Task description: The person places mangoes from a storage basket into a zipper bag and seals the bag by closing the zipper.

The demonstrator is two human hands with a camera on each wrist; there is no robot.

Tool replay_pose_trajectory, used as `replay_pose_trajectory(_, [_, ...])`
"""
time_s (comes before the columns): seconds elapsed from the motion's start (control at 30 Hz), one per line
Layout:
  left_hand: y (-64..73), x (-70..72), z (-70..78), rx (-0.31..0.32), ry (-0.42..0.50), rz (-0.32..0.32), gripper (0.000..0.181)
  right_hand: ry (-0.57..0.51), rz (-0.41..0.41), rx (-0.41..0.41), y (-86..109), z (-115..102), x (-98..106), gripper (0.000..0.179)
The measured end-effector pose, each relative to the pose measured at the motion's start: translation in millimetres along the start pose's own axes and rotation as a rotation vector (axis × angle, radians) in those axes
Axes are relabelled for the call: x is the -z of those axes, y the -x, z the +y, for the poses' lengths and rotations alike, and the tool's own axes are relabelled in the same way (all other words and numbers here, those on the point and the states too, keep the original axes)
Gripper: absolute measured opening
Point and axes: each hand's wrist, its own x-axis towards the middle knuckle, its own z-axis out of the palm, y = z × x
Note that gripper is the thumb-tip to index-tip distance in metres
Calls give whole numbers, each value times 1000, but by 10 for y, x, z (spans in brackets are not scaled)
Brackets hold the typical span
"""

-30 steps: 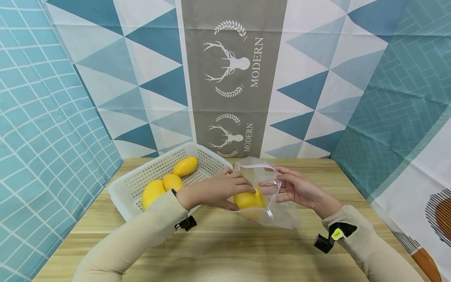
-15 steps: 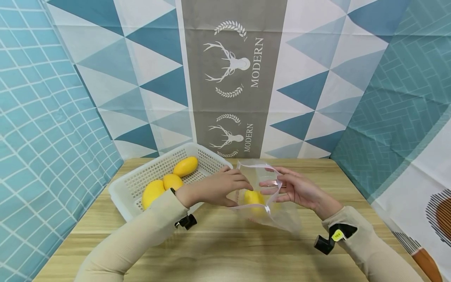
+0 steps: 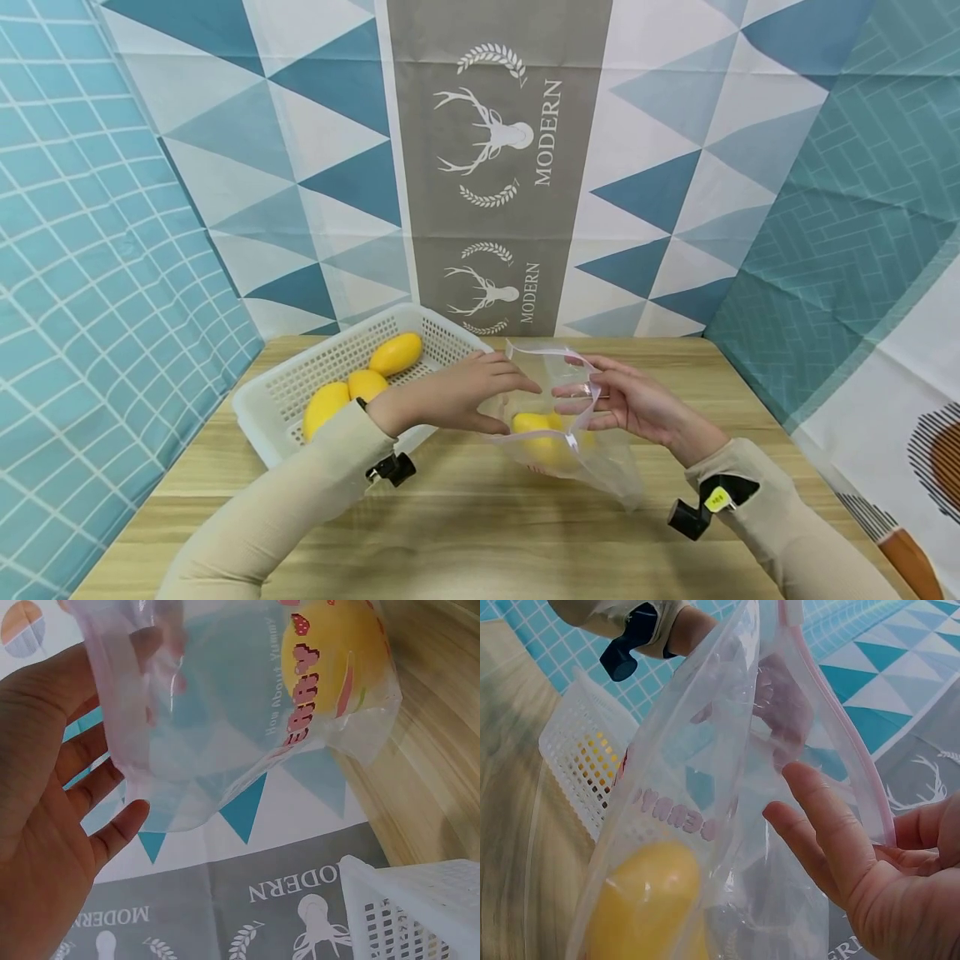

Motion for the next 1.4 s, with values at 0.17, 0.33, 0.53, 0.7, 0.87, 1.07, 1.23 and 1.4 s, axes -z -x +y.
replay_pose_trajectory(0.17, [25,51,-33,-45,68,64,55,-3,-12,1,3,2,15,48])
replay_pose_trajectory(0.33, [87,90,-91,-22,193,93,53,6,-2,-1,3,5,16,50])
replay_pose_trajectory(0.53, [215,121,-150,58,257,127,54,6,-3,3,5,18,36,46])
replay_pose_trajectory(0.7, [348,156,-213,131,273,170,56,0,-20,12,14,28,63,42])
replay_pose_trajectory(0.87, [478,170,-308,218,268,213,59,-13,-39,17,12,30,84,38])
replay_pose_trajectory(1.07, [615,175,-400,410,264,282,60,0,-31,16,9,16,86,37])
replay_pose_trajectory(1.23, [747,172,-471,565,273,368,62,6,-16,8,11,10,93,37])
replay_pose_trajectory(1.4, [893,160,-559,680,286,407,64,-11,-24,3,18,12,99,37])
